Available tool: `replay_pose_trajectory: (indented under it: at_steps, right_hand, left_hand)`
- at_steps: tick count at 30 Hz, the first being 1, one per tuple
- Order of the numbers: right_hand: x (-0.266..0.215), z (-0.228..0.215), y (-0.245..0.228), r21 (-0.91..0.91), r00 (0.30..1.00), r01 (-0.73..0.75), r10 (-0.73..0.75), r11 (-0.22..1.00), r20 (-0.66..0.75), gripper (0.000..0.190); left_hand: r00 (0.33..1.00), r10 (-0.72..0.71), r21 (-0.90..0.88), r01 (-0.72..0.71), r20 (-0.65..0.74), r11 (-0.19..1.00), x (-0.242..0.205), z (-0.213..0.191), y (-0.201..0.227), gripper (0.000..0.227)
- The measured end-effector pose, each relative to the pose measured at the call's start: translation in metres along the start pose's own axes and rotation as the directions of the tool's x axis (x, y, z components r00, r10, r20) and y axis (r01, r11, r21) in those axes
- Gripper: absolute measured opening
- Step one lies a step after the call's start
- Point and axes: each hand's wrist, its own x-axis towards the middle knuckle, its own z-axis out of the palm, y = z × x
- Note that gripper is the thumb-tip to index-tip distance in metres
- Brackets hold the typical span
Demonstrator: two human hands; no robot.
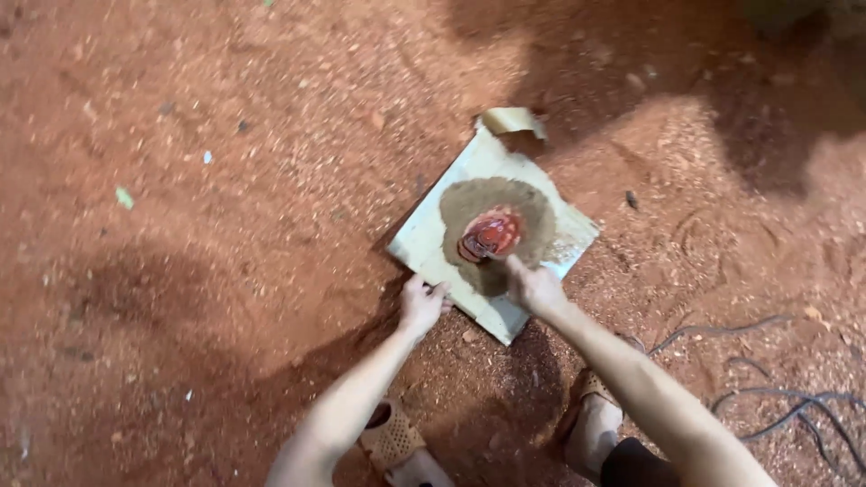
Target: Mixing wood filler or resin with sawdust on a piece of cardboard using a small stick
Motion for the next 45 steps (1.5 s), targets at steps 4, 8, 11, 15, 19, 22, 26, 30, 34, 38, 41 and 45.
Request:
replay_pose_trajectory:
  at_steps: [4, 8, 11, 15, 19, 22, 26, 30, 34, 38, 41, 45]
  right_hand:
    - [0.022, -0.042, 0.031, -0.065, 0.996, -0.031, 0.025, 0.997, -0.083, 0.008]
    - [0.021, -0.05, 0.059, -0.032, 0.98, -0.003, -0.004, 0.999, -0.199, 0.004]
    - [0.012, -0.047, 0.084, 0.0, 0.973, -0.032, 0.032, 0.999, -0.227, 0.012]
    - [0.01, -0.042, 0.096, 0.014, 0.969, -0.096, 0.097, 0.995, -0.228, 0.006]
    - [0.0, -0.022, 0.066, -0.028, 0.962, -0.238, 0.231, 0.971, -0.143, 0.01]
    - [0.005, -0.03, 0.022, 0.082, 0.952, -0.3, 0.303, 0.95, -0.028, 0.014]
    - [0.018, -0.049, -0.017, 0.184, 0.969, -0.238, 0.247, 0.954, -0.029, 0.011]
    - [0.011, -0.042, -0.01, 0.109, 0.992, -0.124, 0.126, 0.986, -0.005, 0.01]
    - [0.001, -0.039, 0.054, 0.007, 1.0, -0.028, 0.028, 1.0, -0.011, 0.014]
    - [0.0, -0.042, 0.106, -0.066, 0.989, -0.097, 0.089, 0.993, -0.12, 0.01]
    - [-0.005, -0.078, 0.079, -0.042, 0.974, -0.204, 0.199, 0.978, -0.108, 0.012]
    - [-0.04, -0.054, 0.026, -0.069, 0.959, -0.277, 0.28, 0.958, 0.035, 0.014]
  left_hand:
    - [1.0, 0.019, -0.013, -0.02, -0.014, 1.0, 0.008, 0.0, -0.011, 0.042]
    - [0.999, 0.031, -0.014, -0.032, -0.024, 0.999, -0.021, 0.004, 0.038, 0.042]
    - [0.997, 0.047, 0.026, -0.045, -0.058, 0.999, 0.0, 0.005, 0.012, 0.038]
    - [0.996, 0.056, 0.024, -0.055, -0.067, 0.998, 0.006, 0.005, 0.001, 0.036]
    - [0.996, 0.053, 0.025, -0.051, -0.073, 0.998, 0.011, 0.006, -0.003, 0.037]
    - [0.995, 0.047, 0.032, -0.044, -0.083, 0.999, 0.015, 0.004, -0.009, 0.037]
    - [0.996, 0.037, 0.032, -0.035, -0.087, 0.999, 0.004, 0.008, 0.008, 0.038]
    - [0.996, 0.034, 0.03, -0.032, -0.081, 0.999, 0.007, 0.008, 0.003, 0.038]
    - [0.997, 0.012, 0.035, -0.009, -0.077, 0.999, 0.013, 0.008, -0.006, 0.038]
    - [0.998, -0.006, 0.019, 0.007, -0.065, 1.0, 0.017, 0.005, -0.012, 0.04]
    - [0.998, -0.018, 0.011, 0.018, -0.067, 1.0, 0.011, 0.006, -0.002, 0.04]
    - [0.998, -0.032, -0.012, 0.031, -0.059, 0.999, 0.005, 0.006, 0.008, 0.04]
